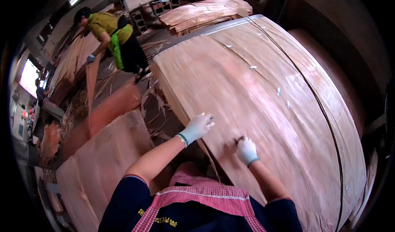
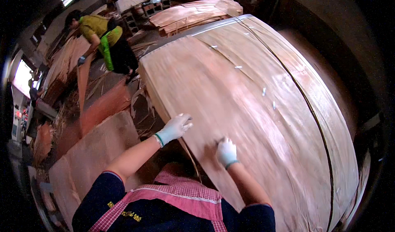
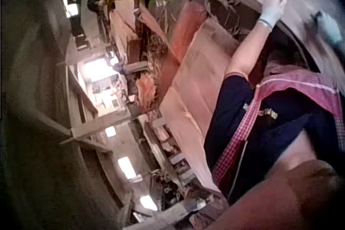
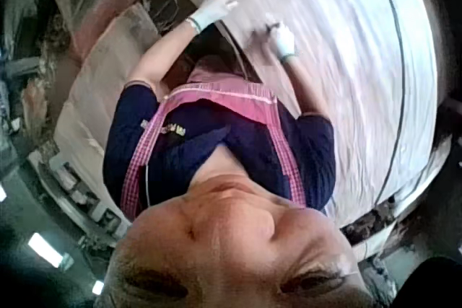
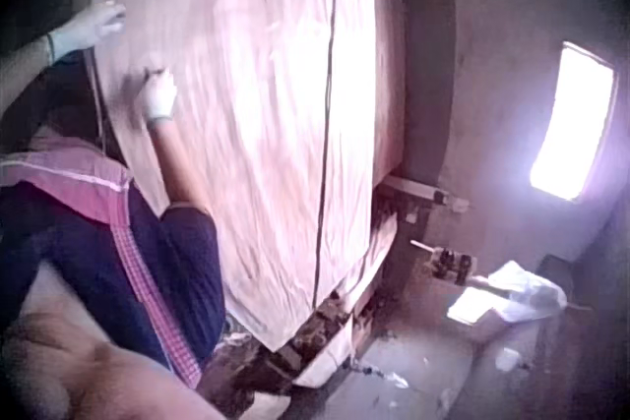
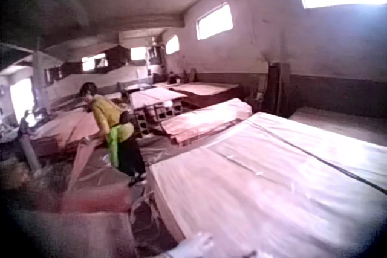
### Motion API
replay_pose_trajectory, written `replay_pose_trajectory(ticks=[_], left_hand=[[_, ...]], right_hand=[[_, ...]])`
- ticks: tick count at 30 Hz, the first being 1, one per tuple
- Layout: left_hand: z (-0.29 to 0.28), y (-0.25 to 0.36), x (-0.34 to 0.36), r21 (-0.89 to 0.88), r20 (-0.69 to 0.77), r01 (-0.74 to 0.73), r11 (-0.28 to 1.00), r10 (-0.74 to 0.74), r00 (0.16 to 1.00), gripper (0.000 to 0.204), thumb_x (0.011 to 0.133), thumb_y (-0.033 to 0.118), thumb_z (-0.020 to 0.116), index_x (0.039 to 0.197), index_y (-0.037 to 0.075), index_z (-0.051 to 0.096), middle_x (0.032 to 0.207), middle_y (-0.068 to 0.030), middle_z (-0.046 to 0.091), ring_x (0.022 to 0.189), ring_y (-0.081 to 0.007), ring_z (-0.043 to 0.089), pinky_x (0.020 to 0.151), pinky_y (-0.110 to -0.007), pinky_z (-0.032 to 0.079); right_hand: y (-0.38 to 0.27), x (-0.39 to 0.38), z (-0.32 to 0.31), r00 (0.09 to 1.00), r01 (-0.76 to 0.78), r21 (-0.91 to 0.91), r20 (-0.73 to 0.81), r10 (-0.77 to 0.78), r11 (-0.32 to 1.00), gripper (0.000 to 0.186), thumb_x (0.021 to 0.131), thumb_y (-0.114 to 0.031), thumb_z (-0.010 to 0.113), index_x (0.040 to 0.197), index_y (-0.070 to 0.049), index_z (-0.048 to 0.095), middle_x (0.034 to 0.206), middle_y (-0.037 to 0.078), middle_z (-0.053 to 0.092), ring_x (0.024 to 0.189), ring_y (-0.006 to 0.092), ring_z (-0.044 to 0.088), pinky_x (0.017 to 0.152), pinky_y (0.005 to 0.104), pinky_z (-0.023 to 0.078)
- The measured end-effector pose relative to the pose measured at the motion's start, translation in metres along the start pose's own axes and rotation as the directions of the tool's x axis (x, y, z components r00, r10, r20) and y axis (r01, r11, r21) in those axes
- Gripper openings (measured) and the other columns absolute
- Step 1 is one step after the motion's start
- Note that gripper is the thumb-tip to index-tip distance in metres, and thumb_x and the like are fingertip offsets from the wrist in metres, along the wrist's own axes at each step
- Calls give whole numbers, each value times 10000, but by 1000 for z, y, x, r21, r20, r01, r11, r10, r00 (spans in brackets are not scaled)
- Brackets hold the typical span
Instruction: The person organizes and tapes thin wood veneer sheets by hand, using a utility knife to trim edges and applying small pieces of tape to secure the sheets together before stacking them.
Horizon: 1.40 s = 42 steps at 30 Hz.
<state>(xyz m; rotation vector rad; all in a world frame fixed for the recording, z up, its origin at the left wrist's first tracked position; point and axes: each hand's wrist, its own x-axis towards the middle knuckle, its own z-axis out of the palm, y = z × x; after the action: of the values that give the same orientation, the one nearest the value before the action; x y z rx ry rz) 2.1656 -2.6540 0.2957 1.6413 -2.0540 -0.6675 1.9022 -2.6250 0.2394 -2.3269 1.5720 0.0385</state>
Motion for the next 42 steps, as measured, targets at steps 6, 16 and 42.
replay_pose_trajectory(ticks=[6, 16, 42], left_hand=[[28, -97, 219, 267, 39, -59, 962, 50, 998, 430, 902, 319, 528, 1245, 61, 505, 1319, -178, 506, 1198, -347, 497, 1000, -447, 402], [-71, -364, 452, 622, -189, 191, 760, -92, 978, 544, 949, 410, 398, 1392, 94, 417, 1467, -114, 391, 1389, -272, 304, 1141, -470, 186], [-82, -403, 611, 474, -181, 62, 878, 29, 983, 455, 944, 147, 353, 1387, 59, 411, 1489, -97, 363, 1390, -256, 314, 1156, -390, 230]], right_hand=[[-8, 6, -7, 998, 5, -72, 57, -1, 997, 379, 876, -242, 523, 1125, 31, 608, 1394, 216, 402, 1257, 349, 416, 943, 456, 419], [0, 80, -49, 785, -389, 81, 550, 285, 917, 327, 919, -268, 502, 1189, -110, 598, 1031, 227, 636, 891, 351, 640, 737, 457, 515], [-105, 815, -105, 899, -385, 85, -190, 394, 919, 274, 912, -272, 439, 1011, -74, 601, 952, 204, 675, 894, 388, 654, 756, 491, 508]])
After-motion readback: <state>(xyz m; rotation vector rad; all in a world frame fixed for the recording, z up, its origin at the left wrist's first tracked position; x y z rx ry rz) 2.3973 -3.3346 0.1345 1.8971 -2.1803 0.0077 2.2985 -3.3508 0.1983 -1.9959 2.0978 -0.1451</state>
